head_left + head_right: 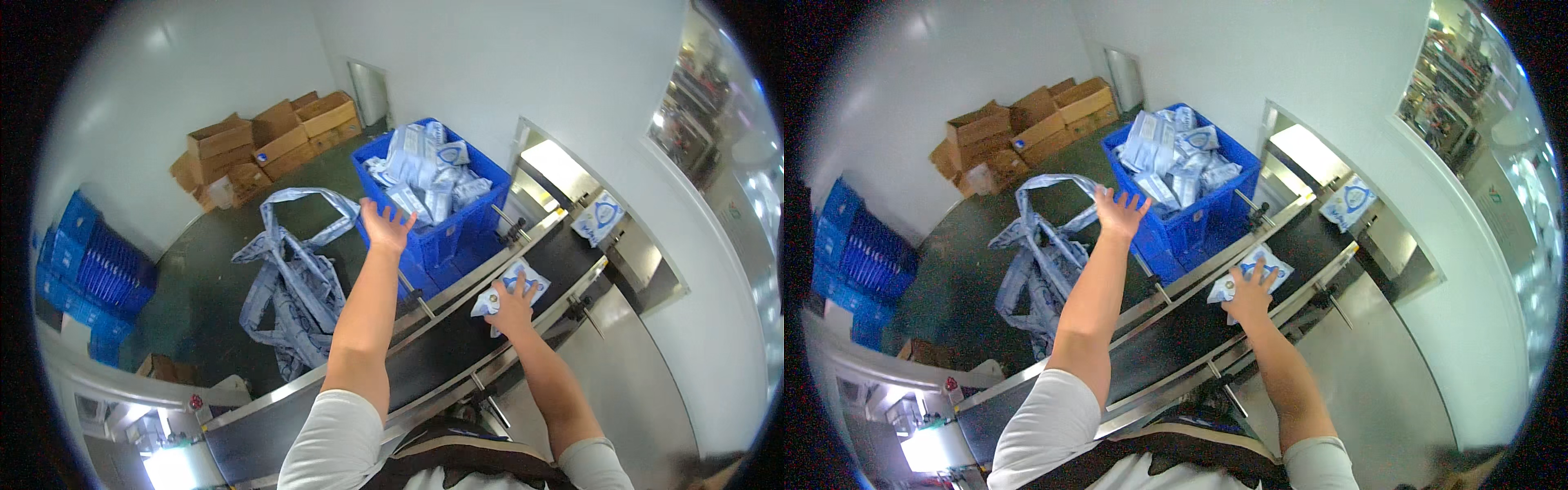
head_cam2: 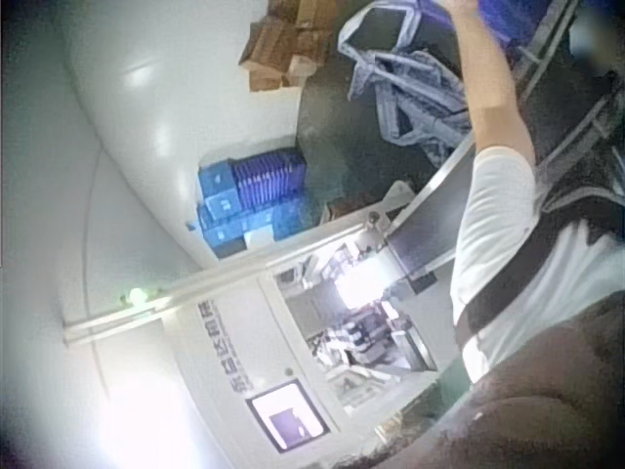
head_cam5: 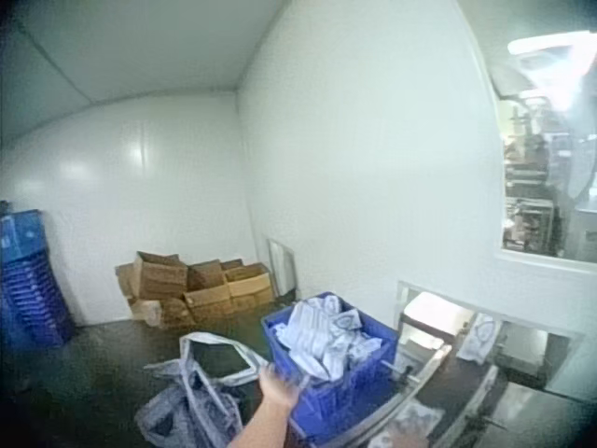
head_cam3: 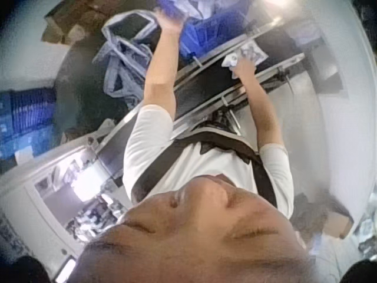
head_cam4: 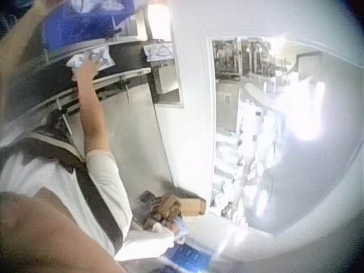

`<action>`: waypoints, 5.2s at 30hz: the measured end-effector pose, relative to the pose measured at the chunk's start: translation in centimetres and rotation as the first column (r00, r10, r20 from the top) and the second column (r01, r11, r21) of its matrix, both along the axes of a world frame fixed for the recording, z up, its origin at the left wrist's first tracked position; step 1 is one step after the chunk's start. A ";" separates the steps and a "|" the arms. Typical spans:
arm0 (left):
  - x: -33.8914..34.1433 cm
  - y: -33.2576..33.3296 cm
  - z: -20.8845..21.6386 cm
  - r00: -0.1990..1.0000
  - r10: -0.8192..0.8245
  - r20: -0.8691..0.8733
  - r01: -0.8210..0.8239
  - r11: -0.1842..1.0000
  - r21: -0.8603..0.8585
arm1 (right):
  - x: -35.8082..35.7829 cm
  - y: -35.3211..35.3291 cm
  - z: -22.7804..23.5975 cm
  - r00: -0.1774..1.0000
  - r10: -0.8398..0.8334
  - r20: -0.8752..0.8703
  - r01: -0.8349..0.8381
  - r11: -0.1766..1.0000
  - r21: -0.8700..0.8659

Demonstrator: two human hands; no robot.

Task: The person places white packages onto a conveyor belt and then transfers them into a blue plastic bin. The person handles the packages by hand, moving them from the moving belt into the stationary bin.

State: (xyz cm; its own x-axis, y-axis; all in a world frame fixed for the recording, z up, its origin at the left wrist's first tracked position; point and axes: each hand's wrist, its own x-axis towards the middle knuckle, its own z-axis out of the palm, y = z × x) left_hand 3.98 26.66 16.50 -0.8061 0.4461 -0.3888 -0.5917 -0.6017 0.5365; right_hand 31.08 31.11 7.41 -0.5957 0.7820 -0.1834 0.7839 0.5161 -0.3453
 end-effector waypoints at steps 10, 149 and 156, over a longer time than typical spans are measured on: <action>10.5 -8.2 -0.6 -0.495 -0.497 -0.713 0.321 0.657 -0.682 | 9.0 -2.2 6.0 0.244 -0.846 -0.474 -0.654 0.217 -0.725; 10.4 3.1 -3.0 0.590 -0.782 -0.202 0.798 0.527 0.293 | 26.2 -10.3 -8.4 0.860 -0.469 0.200 0.492 0.867 -0.085; 5.5 12.9 -5.7 0.940 -0.322 0.111 0.252 0.876 0.411 | 25.8 -10.3 -8.3 0.862 -0.447 0.239 0.475 0.877 -0.072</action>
